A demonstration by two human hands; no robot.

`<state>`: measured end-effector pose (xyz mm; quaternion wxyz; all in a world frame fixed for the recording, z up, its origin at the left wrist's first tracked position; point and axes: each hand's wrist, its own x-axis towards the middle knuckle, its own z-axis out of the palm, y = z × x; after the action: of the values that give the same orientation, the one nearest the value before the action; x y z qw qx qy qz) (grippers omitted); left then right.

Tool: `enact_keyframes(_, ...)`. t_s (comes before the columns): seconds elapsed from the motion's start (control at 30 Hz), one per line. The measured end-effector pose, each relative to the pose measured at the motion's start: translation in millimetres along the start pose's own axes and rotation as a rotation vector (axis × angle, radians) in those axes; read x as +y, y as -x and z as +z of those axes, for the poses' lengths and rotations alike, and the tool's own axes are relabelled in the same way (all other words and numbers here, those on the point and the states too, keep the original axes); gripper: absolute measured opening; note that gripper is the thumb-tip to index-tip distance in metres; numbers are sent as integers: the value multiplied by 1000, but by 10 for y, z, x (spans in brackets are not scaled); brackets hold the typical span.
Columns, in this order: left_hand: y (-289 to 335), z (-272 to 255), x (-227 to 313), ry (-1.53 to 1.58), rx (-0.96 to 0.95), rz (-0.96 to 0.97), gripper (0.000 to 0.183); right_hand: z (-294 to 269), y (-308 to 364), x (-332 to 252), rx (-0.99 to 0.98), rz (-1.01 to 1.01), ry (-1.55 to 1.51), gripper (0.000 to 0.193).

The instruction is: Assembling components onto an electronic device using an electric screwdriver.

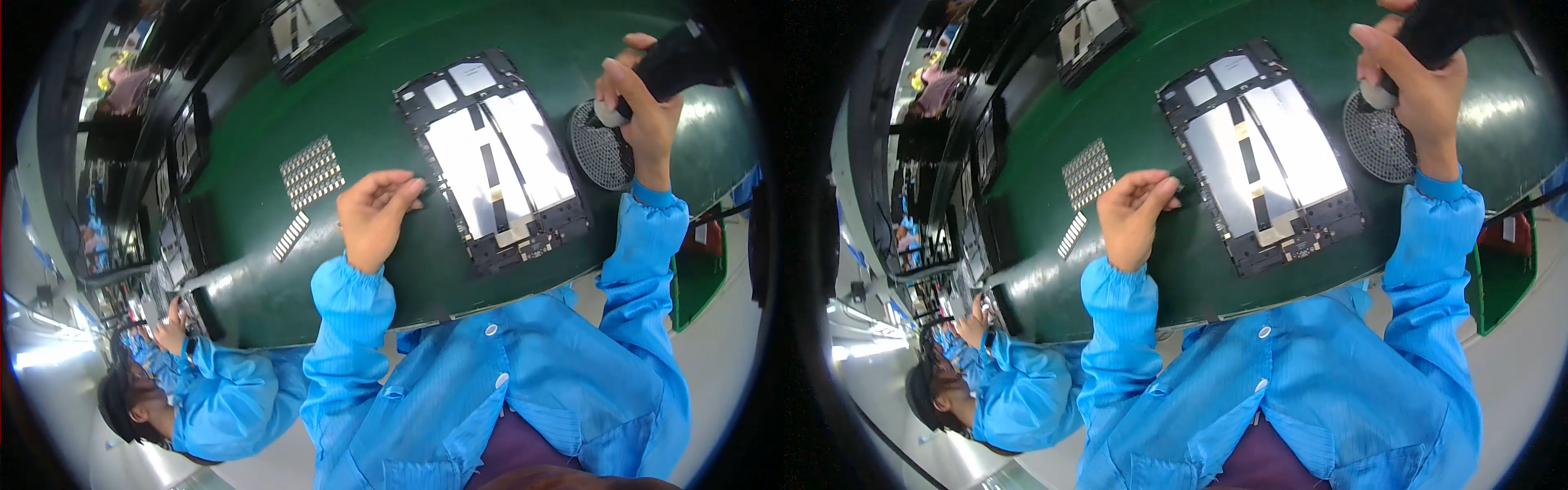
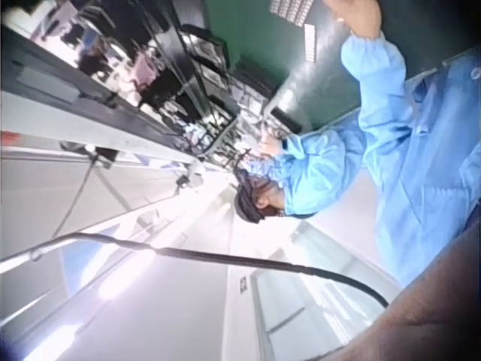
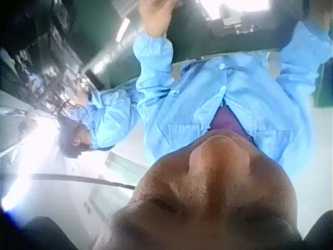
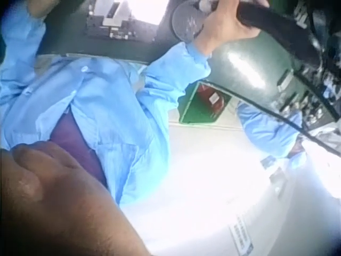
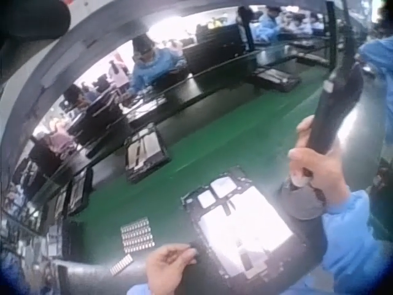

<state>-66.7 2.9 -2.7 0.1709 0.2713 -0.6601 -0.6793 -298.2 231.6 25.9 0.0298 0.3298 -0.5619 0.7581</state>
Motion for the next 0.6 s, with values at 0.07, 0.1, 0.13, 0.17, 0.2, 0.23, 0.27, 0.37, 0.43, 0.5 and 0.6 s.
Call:
enact_keyframes(0.07, -49, -54, -18, 20, 29, -15, 12, 157, -28, 100, -46, 23, -43, 34)
enact_keyframes(0.1, -102, -60, -33, -42, -3, 13, 12, 213, -41, 113, -38, -17, -69, 38)
enact_keyframes(0.13, -163, -33, -47, -101, -51, 37, 13, 219, -41, 86, -20, -54, -80, 42)
enact_keyframes(0.17, -221, -6, -54, -148, -53, 25, 13, 206, -39, 30, -17, -41, -84, 34)
enact_keyframes(0.2, -265, 16, -58, -136, -50, 26, 13, 196, -42, -11, -27, -42, -77, 34)
enact_keyframes(0.23, -293, 19, -71, -160, -54, 58, 13, 203, -41, -23, -35, -51, -87, 34)
enact_keyframes(0.27, -321, 20, -82, -184, -59, 90, 13, 212, -38, -42, -43, -60, -96, 34)
enact_keyframes(0.37, -399, 53, -82, -169, -50, 104, 13, 293, -31, -153, -64, -59, -110, 33)
enact_keyframes(0.43, -406, 60, -56, -176, -44, 122, 13, 407, -19, -206, -86, -75, -102, 34)
enact_keyframes(0.5, -368, -5, -46, -169, -48, 85, 16, 585, 22, -248, -113, -91, -109, 34)
enact_keyframes(0.6, -438, -1, 16, -194, -103, 14, 25, 783, 60, -370, -240, -93, -95, 40)
